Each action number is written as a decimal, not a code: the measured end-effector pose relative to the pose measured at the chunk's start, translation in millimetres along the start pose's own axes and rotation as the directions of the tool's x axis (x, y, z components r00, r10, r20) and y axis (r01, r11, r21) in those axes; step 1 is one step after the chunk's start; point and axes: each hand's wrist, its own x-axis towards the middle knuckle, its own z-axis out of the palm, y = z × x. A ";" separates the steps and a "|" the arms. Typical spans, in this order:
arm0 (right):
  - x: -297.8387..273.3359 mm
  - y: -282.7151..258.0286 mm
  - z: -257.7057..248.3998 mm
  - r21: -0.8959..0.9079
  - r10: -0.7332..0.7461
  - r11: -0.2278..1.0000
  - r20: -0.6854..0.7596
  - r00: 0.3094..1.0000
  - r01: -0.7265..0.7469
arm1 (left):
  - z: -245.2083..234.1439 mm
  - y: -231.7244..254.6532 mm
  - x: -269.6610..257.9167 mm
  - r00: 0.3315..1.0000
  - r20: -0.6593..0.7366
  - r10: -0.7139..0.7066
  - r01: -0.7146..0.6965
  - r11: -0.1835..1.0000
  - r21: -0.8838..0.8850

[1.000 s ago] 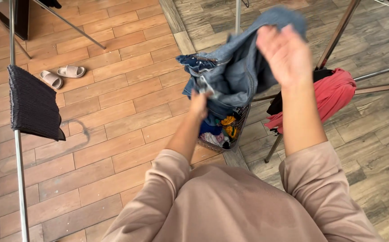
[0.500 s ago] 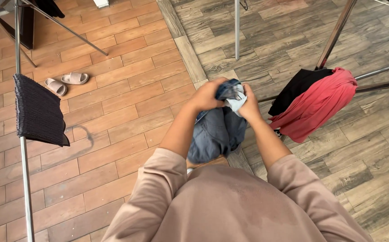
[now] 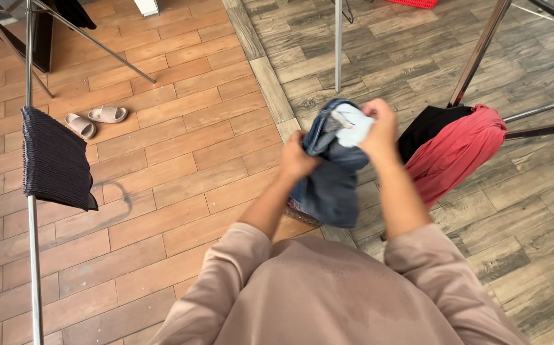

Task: The person folds a black garment and places it on a drying rack. They then take a pair of jeans from a laundry basket, fold them, place them on a hanger, and hang the hanger on a clothes rack. Finally, they fold a blue garment and prepare to hang it.

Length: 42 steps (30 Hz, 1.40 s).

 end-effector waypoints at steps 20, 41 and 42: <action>-113.7 41.4 27.6 -0.427 0.296 0.897 0.389 0.873 -0.114 | -3.5 -80.0 31.4 0.983 0.181 -0.009 0.146 0.630 -0.763; -68.4 -0.6 -1.8 -0.753 0.337 0.658 0.304 0.891 0.008 | -33.9 -27.6 40.7 0.986 0.114 0.120 -0.123 0.992 0.013; -64.0 -34.2 -17.2 -0.755 0.340 0.656 0.306 0.890 0.009 | -44.6 -10.9 33.0 0.986 0.115 0.117 -0.119 0.993 0.010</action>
